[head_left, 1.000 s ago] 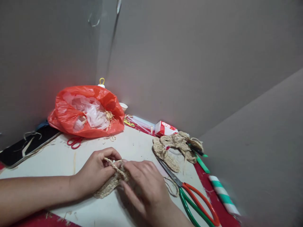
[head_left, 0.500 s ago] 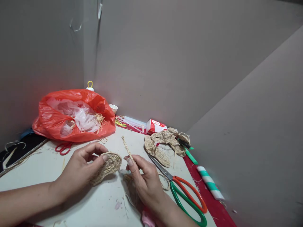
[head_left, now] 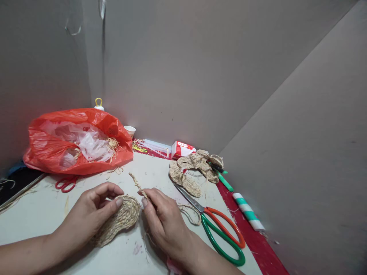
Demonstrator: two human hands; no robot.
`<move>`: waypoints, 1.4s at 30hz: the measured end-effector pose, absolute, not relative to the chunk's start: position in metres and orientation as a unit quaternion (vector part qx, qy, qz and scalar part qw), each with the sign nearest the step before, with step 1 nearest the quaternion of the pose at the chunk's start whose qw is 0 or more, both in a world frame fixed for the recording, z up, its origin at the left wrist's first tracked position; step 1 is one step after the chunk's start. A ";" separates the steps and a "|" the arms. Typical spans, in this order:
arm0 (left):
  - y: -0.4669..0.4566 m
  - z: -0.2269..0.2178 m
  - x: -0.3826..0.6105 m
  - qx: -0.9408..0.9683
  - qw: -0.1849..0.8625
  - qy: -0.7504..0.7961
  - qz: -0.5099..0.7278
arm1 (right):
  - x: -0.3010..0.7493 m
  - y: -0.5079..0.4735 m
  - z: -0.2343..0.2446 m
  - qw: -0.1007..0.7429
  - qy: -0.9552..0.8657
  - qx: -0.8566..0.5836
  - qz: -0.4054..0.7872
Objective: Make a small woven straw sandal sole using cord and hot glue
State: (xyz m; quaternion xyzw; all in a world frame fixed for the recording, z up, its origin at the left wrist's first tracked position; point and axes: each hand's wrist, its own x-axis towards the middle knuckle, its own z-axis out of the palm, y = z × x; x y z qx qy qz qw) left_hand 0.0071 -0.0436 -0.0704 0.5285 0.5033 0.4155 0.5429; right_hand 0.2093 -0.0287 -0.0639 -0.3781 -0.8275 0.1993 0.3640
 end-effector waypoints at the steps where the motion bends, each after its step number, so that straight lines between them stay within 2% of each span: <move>1: -0.044 -0.071 0.007 0.526 0.547 0.503 0.413 | 0.210 -0.029 -0.064 0.374 -0.821 -0.380 0.205; 4: -0.045 -0.072 0.007 0.523 0.553 0.505 0.407 | 0.210 -0.029 -0.064 0.382 -0.787 -0.408 0.262; 11: -0.049 -0.068 0.008 0.521 0.569 0.495 0.400 | 0.208 -0.027 -0.068 0.311 -0.678 -0.423 0.514; 17: -0.046 -0.067 0.009 0.516 0.624 0.436 0.393 | 0.209 -0.023 -0.061 0.327 -0.640 -0.433 0.544; 22: -0.040 -0.069 0.008 0.459 0.662 0.420 0.418 | 0.209 -0.022 -0.063 0.294 -0.634 -0.438 0.566; 25: -0.038 -0.069 0.007 0.433 0.669 0.427 0.427 | 0.210 -0.022 -0.064 0.328 -0.662 -0.433 0.517; 29: -0.035 -0.068 0.006 0.390 0.677 0.444 0.440 | 0.214 -0.021 -0.061 0.399 -0.724 -0.425 0.368; 36: -0.034 -0.069 0.005 0.379 0.667 0.452 0.454 | 0.221 -0.021 -0.064 0.366 -0.831 -0.378 0.181; 39: -0.035 -0.067 0.004 0.393 0.645 0.462 0.465 | 0.224 -0.023 -0.065 0.352 -0.832 -0.394 0.170; 42: -0.036 -0.065 0.003 0.408 0.631 0.462 0.471 | 0.224 -0.029 -0.060 0.337 -0.829 -0.394 0.210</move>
